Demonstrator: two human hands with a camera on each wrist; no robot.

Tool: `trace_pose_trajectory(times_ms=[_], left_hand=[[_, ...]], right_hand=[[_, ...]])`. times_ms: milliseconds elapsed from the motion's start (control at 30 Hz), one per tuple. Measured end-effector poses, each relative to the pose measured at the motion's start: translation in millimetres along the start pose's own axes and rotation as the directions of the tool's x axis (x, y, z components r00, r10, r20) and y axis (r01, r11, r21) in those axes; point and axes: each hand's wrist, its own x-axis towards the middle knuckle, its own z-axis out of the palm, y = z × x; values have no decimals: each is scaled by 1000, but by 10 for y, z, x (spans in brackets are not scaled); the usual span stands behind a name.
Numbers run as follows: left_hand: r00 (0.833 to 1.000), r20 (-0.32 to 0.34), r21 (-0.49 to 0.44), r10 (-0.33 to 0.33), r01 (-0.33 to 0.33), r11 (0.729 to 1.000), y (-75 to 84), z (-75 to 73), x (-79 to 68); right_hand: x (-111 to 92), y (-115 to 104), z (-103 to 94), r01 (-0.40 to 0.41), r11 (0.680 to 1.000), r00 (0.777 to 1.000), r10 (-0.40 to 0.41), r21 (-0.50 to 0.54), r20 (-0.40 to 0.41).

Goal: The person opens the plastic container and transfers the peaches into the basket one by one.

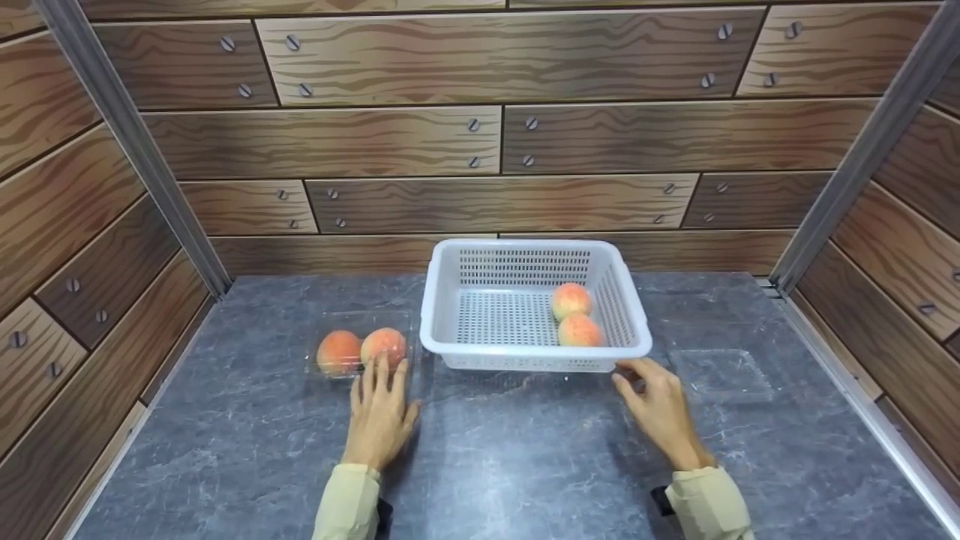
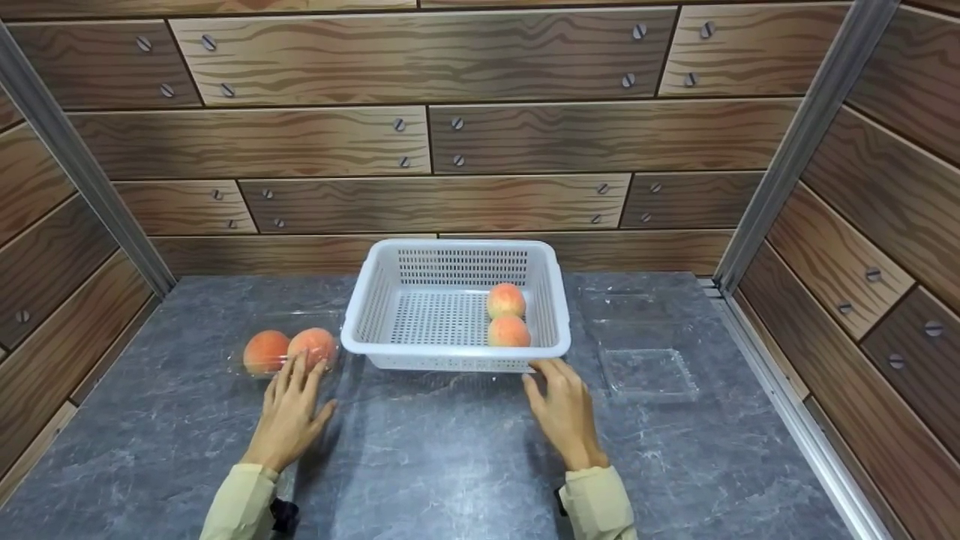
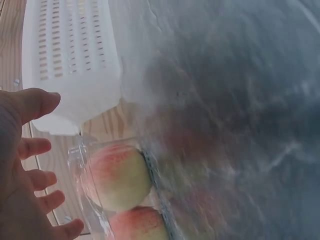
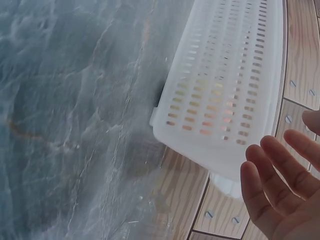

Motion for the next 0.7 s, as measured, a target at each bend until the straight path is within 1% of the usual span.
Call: trace_pose_trajectory(times_ms=[200,300,400,567,700], left_hand=[[996,-83,32,18,-16,999,-52,34,-6],[995,-99,46,22,-18,999,-92,39,-16],[996,-90,47,9,-5,999,-139,32,-28],[998,-52,44,-24,26,999,-209,8,-44],[998,-20,45,-56,57,997,-256,-15,-28]], right_hand=[[22,-49,46,-2,1000,1000,2,6,5],[31,-82,76,-2,1000,1000,2,21,-1],[46,-107,113,14,999,1000,-14,40,3],[60,-141,183,36,998,999,-37,59,19],[59,-164,234,42,996,998,-45,80,34]])
